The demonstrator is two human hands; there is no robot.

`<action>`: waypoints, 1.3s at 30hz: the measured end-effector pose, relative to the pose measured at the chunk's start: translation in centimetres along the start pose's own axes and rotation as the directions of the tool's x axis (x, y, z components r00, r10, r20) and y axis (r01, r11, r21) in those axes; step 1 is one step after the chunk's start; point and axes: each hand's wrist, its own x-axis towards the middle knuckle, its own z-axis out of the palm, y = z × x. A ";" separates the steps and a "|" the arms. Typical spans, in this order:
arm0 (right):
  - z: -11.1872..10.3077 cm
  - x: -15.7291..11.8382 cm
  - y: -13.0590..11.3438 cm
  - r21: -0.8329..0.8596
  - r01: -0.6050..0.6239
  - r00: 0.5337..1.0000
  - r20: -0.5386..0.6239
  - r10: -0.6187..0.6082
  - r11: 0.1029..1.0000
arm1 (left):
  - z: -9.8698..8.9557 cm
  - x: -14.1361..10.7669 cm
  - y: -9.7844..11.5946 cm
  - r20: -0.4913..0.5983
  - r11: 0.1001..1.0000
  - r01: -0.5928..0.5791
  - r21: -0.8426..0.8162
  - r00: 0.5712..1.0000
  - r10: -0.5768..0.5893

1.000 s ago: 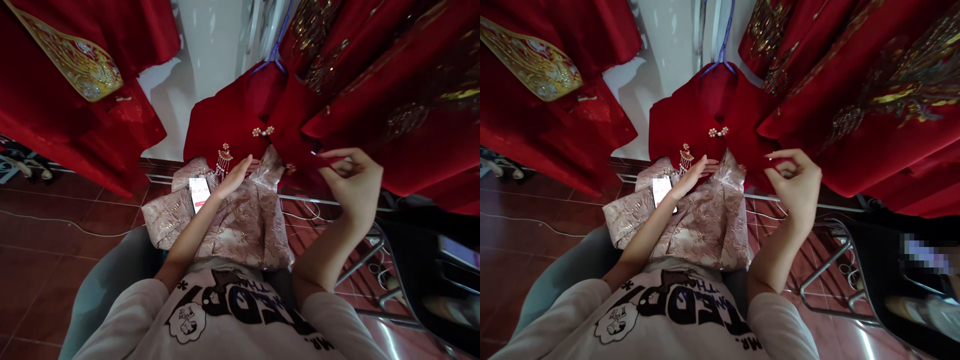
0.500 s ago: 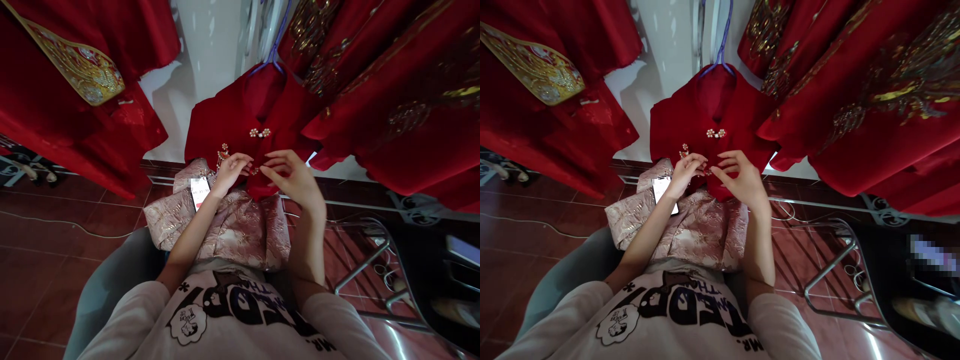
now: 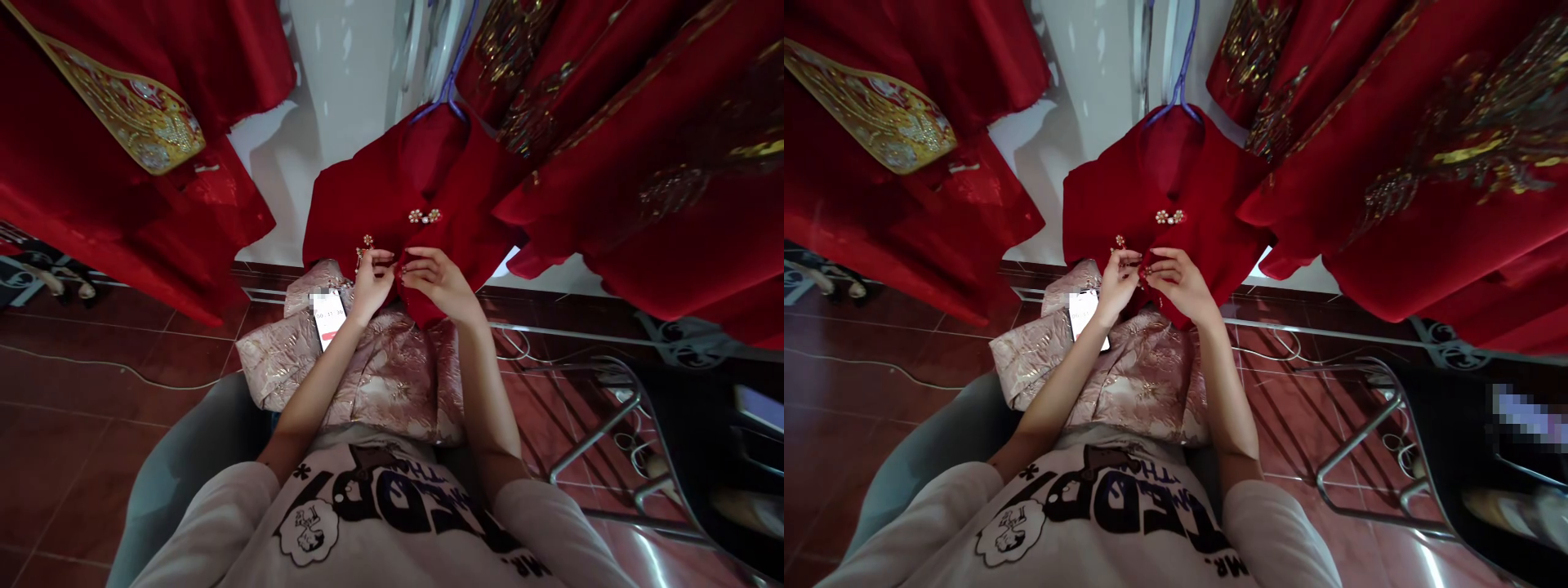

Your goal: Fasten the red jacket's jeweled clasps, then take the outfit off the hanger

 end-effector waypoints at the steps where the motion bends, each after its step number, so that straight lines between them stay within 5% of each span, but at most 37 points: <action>1: 0.2 0.2 0.2 0.008 0.003 1.000 -0.021 -0.003 1.000 | 0.0 0.0 -0.1 -0.031 0.999 -0.020 0.037 0.999 0.021; 7: 1.6 1.0 1.5 0.012 0.014 0.997 -0.074 -0.013 1.000 | -0.5 0.4 -1.0 -0.209 0.983 -0.075 0.166 0.972 0.110; 14: 3.1 2.4 2.9 0.010 0.002 0.984 -0.180 0.000 1.000 | -0.5 1.5 -2.5 -0.139 0.999 -0.045 0.009 0.989 0.045; 20: 4.3 4.6 3.5 -0.034 0.018 0.922 -0.386 -0.030 0.999 | -0.9 2.6 -3.0 -0.149 0.996 -0.042 -0.083 0.988 0.029; 39: 6.0 6.4 3.8 -0.223 0.048 0.914 -0.383 -0.133 0.974 | -2.2 3.0 -2.2 -0.277 0.989 -0.142 -0.048 0.953 0.124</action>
